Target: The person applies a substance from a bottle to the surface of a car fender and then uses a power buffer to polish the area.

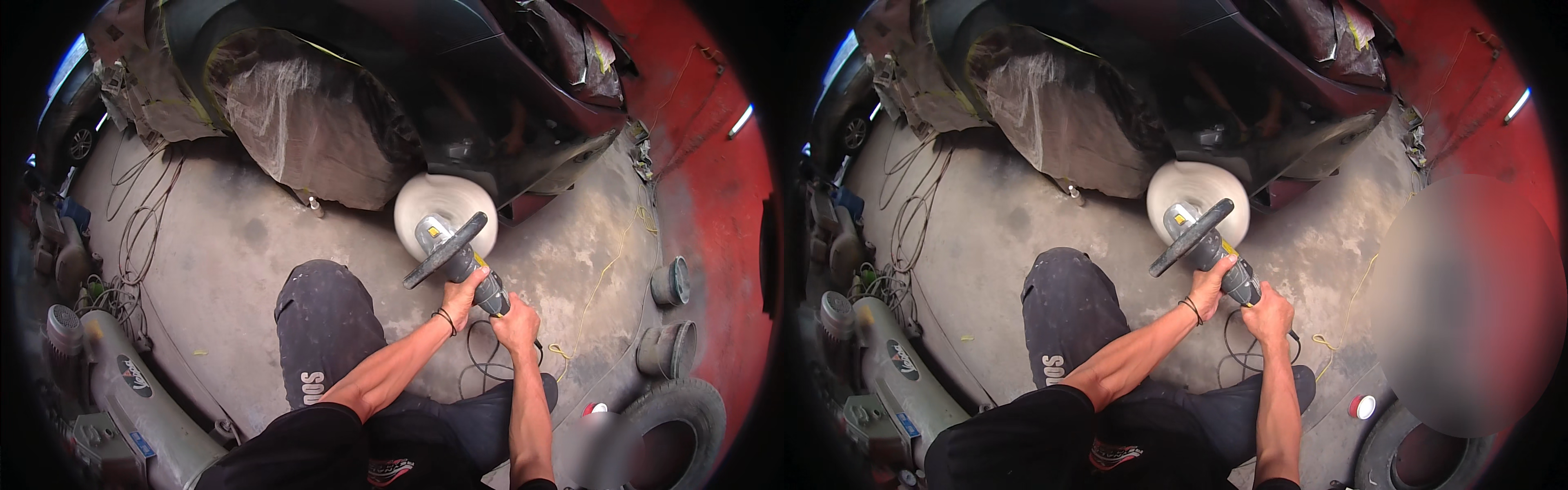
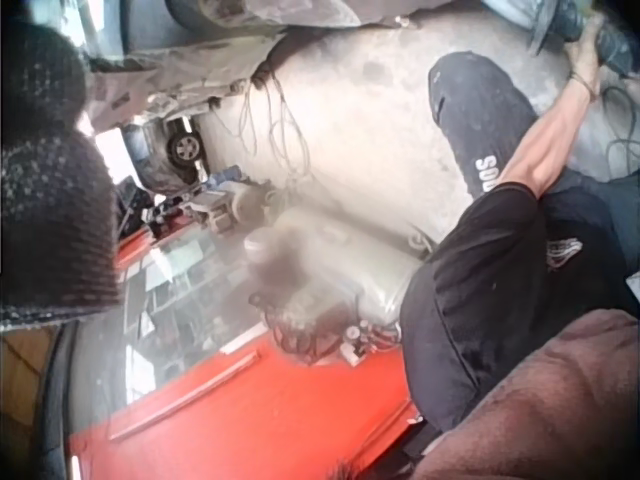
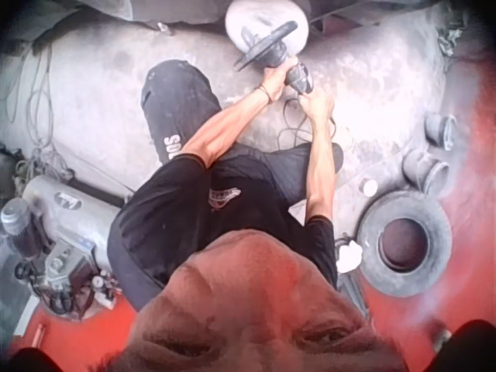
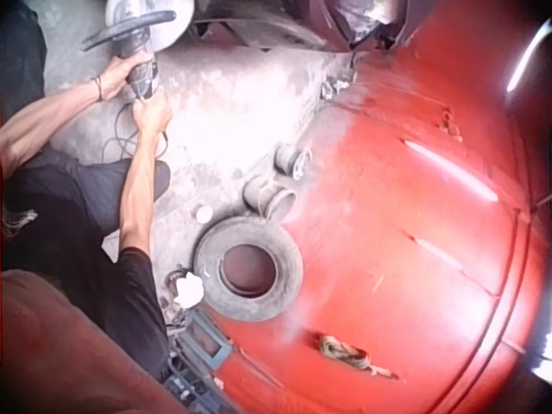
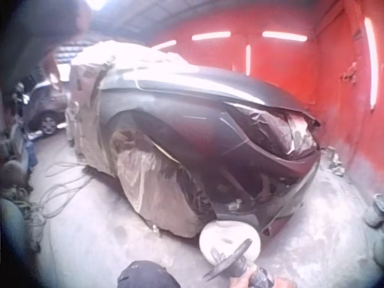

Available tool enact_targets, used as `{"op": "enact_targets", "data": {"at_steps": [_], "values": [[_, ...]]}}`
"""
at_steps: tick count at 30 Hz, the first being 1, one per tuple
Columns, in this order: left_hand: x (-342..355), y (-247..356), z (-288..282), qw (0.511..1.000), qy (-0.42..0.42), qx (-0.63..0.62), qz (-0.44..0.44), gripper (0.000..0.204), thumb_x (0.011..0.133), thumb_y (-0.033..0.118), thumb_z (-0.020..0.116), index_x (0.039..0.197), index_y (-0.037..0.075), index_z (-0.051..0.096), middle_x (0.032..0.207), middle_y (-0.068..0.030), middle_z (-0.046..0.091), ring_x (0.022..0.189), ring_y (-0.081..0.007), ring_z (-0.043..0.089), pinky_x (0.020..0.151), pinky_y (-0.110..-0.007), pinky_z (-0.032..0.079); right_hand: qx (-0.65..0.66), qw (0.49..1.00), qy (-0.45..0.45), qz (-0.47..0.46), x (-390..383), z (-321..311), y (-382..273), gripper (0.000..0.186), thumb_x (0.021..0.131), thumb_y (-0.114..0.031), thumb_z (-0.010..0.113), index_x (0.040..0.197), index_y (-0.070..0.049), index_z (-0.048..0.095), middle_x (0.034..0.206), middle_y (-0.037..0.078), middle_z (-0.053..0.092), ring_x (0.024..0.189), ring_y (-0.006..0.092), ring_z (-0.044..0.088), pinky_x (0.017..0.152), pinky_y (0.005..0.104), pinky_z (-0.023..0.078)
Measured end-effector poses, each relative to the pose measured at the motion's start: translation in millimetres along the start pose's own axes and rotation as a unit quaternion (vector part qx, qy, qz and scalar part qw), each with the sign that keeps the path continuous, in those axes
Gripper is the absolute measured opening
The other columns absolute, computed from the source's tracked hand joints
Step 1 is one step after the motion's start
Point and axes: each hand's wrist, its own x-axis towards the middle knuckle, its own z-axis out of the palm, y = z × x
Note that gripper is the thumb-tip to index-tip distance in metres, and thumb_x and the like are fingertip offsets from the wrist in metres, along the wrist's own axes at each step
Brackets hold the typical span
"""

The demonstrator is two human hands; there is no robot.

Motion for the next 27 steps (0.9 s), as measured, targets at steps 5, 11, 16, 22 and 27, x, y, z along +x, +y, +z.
{"op": "enact_targets", "data": {"at_steps": [5, 11, 16, 22, 27], "values": [[-14.9, -2.0, 31.5, 0.979, -0.058, 0.188, 0.056, 0.044, 0.087, 0.025, 0.093, 0.119, 0.003, 0.074, 0.112, -0.0049, 0.075, 0.102, -0.0150, 0.073, 0.093, -0.035, 0.060, 0.152, 0.985, 0.070, 0.046, -21.8, 9.5, 22.1, 0.030, 0.076, -0.018, 0.081, 0.101, -0.006, 0.069, 0.091, 0.021, 0.077, 0.091, 0.0465, 0.075, 0.080, 0.0527, 0.057], [-35.5, 85.6, 94.9, 0.910, -0.180, 0.255, 0.272, 0.043, 0.083, 0.016, 0.095, 0.116, 0.001, 0.074, 0.109, -0.0025, 0.075, 0.098, -0.0127, 0.070, 0.091, -0.031, 0.060, 0.416, 0.899, 0.135, 0.012, 24.0, 3.9, -29.1, 0.042, 0.082, -0.013, 0.085, 0.119, -0.002, 0.071, 0.101, 0.018, 0.080, 0.099, 0.0324, 0.079, 0.088, 0.0412, 0.059], [-28.5, 171.0, 138.9, 0.817, -0.216, 0.454, 0.281, 0.082, 0.073, 0.028, 0.101, 0.139, -0.002, 0.060, 0.126, -0.0113, 0.073, 0.114, -0.0186, 0.070, 0.102, -0.037, 0.057, 0.643, 0.744, 0.179, -0.004, 72.5, 17.1, -131.6, 0.037, 0.095, -0.015, 0.081, 0.125, 0.003, 0.071, 0.115, 0.008, 0.078, 0.107, 0.0163, 0.072, 0.094, 0.0326, 0.054], [2.8, 156.2, 77.6, 0.778, -0.251, 0.524, 0.240, 0.075, 0.071, 0.026, 0.100, 0.135, 0.004, 0.068, 0.125, -0.0078, 0.076, 0.118, -0.0177, 0.068, 0.110, -0.036, 0.052, 0.674, 0.719, 0.169, 0.006, 54.7, 86.6, -147.6, 0.038, 0.096, -0.012, 0.079, 0.130, 0.002, 0.067, 0.120, 0.010, 0.079, 0.111, 0.0207, 0.074, 0.097, 0.0365, 0.056], [-2.6, 149.2, -22.3, 0.844, -0.140, 0.492, 0.163, 0.070, 0.075, 0.016, 0.099, 0.133, 0.001, 0.064, 0.119, -0.0056, 0.077, 0.108, -0.0141, 0.071, 0.101, -0.035, 0.058, 0.645, 0.762, 0.050, 0.034, 20.0, 160.6, -161.1, 0.045, 0.090, -0.015, 0.087, 0.129, -0.002, 0.068, 0.117, 0.012, 0.080, 0.109, 0.0229, 0.076, 0.096, 0.0371, 0.057]]}}
